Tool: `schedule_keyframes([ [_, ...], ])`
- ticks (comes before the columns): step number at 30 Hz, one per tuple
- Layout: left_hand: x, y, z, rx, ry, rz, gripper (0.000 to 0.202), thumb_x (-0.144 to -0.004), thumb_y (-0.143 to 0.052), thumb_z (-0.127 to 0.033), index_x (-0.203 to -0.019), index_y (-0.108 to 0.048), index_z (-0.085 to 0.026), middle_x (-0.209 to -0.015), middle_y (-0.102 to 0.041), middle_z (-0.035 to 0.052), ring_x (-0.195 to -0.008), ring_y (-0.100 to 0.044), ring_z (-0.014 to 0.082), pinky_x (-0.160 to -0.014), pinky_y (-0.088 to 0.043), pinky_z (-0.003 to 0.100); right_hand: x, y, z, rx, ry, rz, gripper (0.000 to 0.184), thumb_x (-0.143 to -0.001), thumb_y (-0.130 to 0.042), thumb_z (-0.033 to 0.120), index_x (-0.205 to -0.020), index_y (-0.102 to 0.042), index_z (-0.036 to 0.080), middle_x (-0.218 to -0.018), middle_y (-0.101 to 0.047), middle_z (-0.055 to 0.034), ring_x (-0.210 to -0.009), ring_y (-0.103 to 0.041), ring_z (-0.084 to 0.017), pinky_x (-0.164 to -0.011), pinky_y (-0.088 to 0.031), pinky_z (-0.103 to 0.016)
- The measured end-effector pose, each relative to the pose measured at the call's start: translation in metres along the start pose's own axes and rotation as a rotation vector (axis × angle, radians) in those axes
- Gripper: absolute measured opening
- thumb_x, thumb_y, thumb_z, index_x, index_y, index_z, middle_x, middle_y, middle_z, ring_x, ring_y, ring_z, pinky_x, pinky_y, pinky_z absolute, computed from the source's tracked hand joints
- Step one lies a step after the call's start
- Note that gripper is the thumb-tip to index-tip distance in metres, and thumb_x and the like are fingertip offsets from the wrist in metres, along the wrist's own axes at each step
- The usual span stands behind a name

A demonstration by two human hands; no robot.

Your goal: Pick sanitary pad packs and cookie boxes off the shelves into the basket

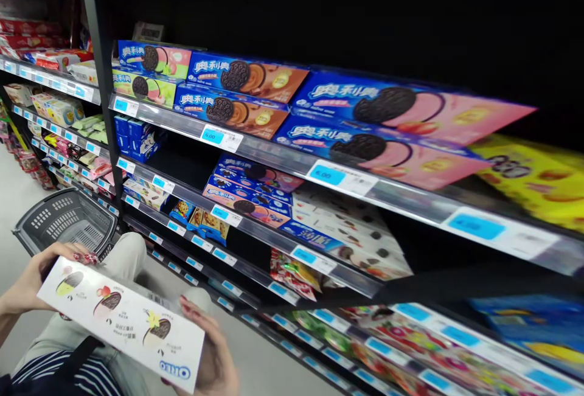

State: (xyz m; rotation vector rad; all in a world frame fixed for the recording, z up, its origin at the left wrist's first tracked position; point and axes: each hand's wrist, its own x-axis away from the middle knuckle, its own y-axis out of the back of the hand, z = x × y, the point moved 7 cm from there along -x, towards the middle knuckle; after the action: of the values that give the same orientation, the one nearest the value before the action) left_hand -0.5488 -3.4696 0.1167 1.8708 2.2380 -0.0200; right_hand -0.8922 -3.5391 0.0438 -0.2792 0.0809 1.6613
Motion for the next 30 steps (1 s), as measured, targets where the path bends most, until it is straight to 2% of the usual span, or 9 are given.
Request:
schedule_keyframes([
  [3,-0.001,0.001,0.005,0.013,0.052,0.002,0.064,-0.054,-0.108,-0.044,-0.105,-0.078,-0.020,-0.115,-0.080,0.0155,-0.112,-0.075,0.0352,-0.093,-0.062,0.038,-0.004,0.001,-0.001,-0.055,0.047,0.008,0.072,-0.055,-0.103,0.071,-0.112,-0.082,0.032,-0.111,-0.083,-0.0170,-0.105,-0.080,-0.047,-0.094,-0.067,-0.063],
  [8,-0.016,-0.006,0.020,0.070,0.318,-0.006,0.071,-0.057,-0.102,-0.055,-0.114,-0.078,-0.019,-0.112,-0.080,0.0110,-0.097,-0.074,0.0283,-0.080,-0.061,0.031,-0.027,-0.011,-0.008,-0.093,-0.313,0.054,0.081,-0.063,-0.098,0.071,-0.130,-0.081,0.028,-0.129,-0.080,-0.0170,-0.114,-0.078,-0.042,-0.094,-0.066,-0.049],
  [13,-0.020,-0.015,0.047,0.167,0.630,-0.080,0.065,-0.067,-0.092,-0.063,-0.106,-0.076,-0.013,-0.090,-0.069,0.0060,-0.075,-0.068,0.0217,-0.058,-0.063,0.031,-0.052,-0.042,-0.019,-0.066,-0.570,0.184,0.066,-0.072,-0.089,0.077,-0.110,-0.086,0.023,-0.099,-0.082,-0.0104,-0.090,-0.077,-0.033,-0.076,-0.067,-0.040],
  [17,-0.019,-0.010,0.061,0.215,0.679,-0.145,0.063,-0.069,-0.093,-0.059,-0.104,-0.074,-0.010,-0.078,-0.061,0.0015,-0.066,-0.063,0.0188,-0.046,-0.063,0.031,-0.054,-0.053,-0.038,-0.121,-0.655,0.166,0.065,-0.069,-0.088,0.080,-0.101,-0.084,0.024,-0.089,-0.080,-0.0080,-0.079,-0.073,-0.030,-0.058,-0.064,-0.038],
  [20,-0.018,-0.003,0.075,0.319,0.700,-0.175,0.048,-0.079,-0.091,-0.049,-0.103,-0.074,-0.010,-0.073,-0.062,0.0005,-0.060,-0.063,0.0153,-0.045,-0.062,0.026,-0.056,-0.052,-0.041,-0.142,-0.611,0.157,0.067,-0.074,-0.081,0.085,-0.103,-0.083,0.025,-0.094,-0.079,-0.0091,-0.081,-0.074,-0.031,-0.062,-0.064,-0.039],
  [23,-0.011,-0.007,0.100,0.514,0.810,-0.144,0.039,-0.086,-0.088,-0.041,-0.107,-0.075,-0.010,-0.074,-0.072,0.0032,-0.053,-0.065,0.0145,-0.043,-0.061,0.024,-0.063,-0.056,-0.028,-0.152,-0.501,0.234,0.075,-0.067,-0.086,0.083,-0.115,-0.079,0.026,-0.111,-0.080,-0.0111,-0.099,-0.076,-0.036,-0.079,-0.065,-0.044],
  [26,0.002,-0.033,0.133,0.785,0.995,-0.008,0.041,-0.091,-0.085,-0.041,-0.115,-0.075,-0.010,-0.080,-0.082,0.0087,-0.057,-0.077,0.0216,-0.041,-0.060,0.023,-0.073,-0.062,0.003,-0.001,-0.266,0.219,0.065,-0.063,-0.095,0.069,-0.107,-0.078,0.024,-0.103,-0.076,-0.0082,-0.096,-0.074,-0.034,-0.083,-0.063,-0.041],
  [28,0.009,-0.060,0.150,0.988,1.066,0.124,0.041,-0.094,-0.083,-0.042,-0.117,-0.076,-0.009,-0.086,-0.086,0.0136,-0.064,-0.083,0.0268,-0.040,-0.058,0.020,-0.073,-0.073,0.033,0.137,-0.051,0.174,0.045,-0.071,-0.092,0.056,-0.098,-0.076,0.023,-0.093,-0.072,-0.0049,-0.085,-0.071,-0.028,-0.074,-0.061,-0.036],
  [30,0.011,-0.088,0.162,1.166,1.071,0.222,0.034,-0.094,-0.084,-0.039,-0.108,-0.079,-0.009,-0.084,-0.086,0.0134,-0.060,-0.082,0.0242,-0.038,-0.054,0.017,-0.065,-0.089,0.063,0.259,0.170,0.132,0.032,-0.078,-0.087,0.046,-0.097,-0.073,0.024,-0.089,-0.068,-0.0020,-0.076,-0.067,-0.023,-0.065,-0.059,-0.032],
])
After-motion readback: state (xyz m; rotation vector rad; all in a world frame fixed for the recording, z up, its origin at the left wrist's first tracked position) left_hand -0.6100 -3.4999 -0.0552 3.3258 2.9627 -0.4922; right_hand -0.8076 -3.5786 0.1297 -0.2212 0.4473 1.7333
